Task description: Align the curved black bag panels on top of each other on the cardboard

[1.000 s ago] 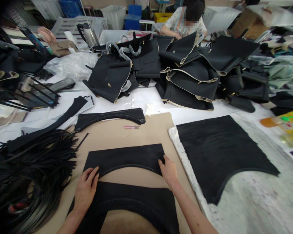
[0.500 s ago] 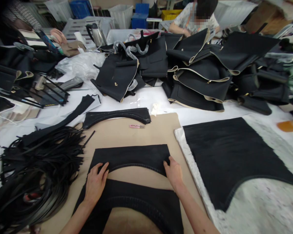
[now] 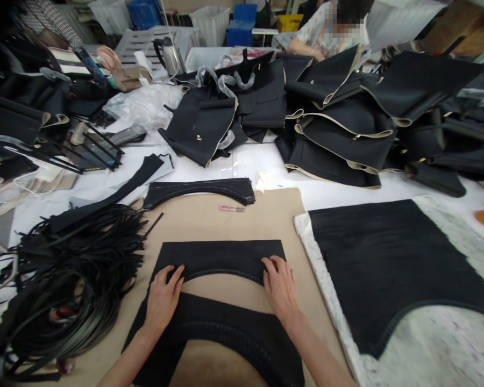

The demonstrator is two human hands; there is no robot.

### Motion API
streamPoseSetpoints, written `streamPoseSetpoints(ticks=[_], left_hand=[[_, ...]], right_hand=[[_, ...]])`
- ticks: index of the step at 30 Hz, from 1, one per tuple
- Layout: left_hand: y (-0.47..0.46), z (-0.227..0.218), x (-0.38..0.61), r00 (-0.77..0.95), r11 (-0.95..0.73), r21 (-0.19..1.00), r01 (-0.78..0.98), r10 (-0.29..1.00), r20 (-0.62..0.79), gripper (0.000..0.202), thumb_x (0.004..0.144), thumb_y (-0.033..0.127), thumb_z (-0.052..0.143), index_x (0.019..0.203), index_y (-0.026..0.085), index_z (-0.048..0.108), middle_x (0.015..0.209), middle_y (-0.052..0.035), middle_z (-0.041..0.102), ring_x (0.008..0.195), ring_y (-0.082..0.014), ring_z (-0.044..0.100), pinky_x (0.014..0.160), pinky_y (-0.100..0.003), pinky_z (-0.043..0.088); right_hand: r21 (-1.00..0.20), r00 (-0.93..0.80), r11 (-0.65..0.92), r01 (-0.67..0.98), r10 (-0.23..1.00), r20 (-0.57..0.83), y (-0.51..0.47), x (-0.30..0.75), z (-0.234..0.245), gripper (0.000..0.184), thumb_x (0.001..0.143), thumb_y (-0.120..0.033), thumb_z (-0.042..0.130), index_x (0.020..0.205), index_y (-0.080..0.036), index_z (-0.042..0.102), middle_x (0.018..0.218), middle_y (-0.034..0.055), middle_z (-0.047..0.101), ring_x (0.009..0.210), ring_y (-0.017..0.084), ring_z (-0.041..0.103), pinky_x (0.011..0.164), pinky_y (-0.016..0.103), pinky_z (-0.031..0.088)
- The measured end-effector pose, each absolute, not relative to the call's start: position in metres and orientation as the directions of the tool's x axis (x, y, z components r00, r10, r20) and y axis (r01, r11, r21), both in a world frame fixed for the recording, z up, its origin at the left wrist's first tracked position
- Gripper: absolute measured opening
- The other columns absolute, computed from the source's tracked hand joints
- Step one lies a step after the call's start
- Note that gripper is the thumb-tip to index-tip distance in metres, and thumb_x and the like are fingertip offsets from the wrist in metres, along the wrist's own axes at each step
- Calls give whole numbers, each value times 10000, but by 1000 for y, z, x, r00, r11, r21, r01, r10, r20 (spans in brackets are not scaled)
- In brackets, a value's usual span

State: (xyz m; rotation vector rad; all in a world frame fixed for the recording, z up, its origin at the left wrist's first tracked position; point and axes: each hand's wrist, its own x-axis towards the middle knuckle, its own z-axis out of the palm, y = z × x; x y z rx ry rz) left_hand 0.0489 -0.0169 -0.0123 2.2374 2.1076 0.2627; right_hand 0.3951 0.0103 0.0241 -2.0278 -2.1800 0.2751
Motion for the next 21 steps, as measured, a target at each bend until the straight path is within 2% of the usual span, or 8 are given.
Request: streamPoseSetpoints(ticks=[5, 12, 17, 21], left_hand=[[-15, -10, 52, 68, -88, 213, 973, 993, 99, 372, 913, 248, 445, 1273, 276, 534, 1221, -117, 499, 1140, -258, 487, 902, -413, 489], [-16, 4, 52, 47, -61, 243, 968, 997, 61, 357, 908, 210, 438, 1232, 292, 563, 1210, -96, 515, 1156, -242, 487, 953, -431, 475], [-20, 1, 35, -33, 25, 246, 969, 999, 30, 357, 916, 214, 415, 1240, 282, 551, 1207, -92, 507, 1150, -236, 488, 961, -429, 471], [-23, -3, 25, -84, 75, 242, 967, 996, 26, 358, 922, 236, 410, 1257, 265, 535, 1229, -100, 491, 1153, -239, 482, 972, -434, 463]], right_hand=[[-161, -276, 262, 952, 958, -79, 8, 367, 23, 387, 940, -228, 449, 1316, -314, 464, 1243, 91, 477, 1081, 264, 461, 847, 419, 414], [-50, -335, 332, 942, 938, -86, -6, 378, 10, 447, 958, -236, 418, 1390, -346, 393, 1215, 79, 521, 1037, 269, 483, 822, 448, 402], [-74, -361, 361, 930, 932, 2, -19, 401, -2, 461, 974, -308, 353, 1434, -328, 325, 1204, 83, 543, 1024, 283, 496, 844, 473, 387], [-128, -378, 381, 916, 925, 48, -27, 412, -5, 502, 974, -327, 313, 1466, -369, 220, 1212, 70, 553, 1028, 284, 506, 838, 472, 390]])
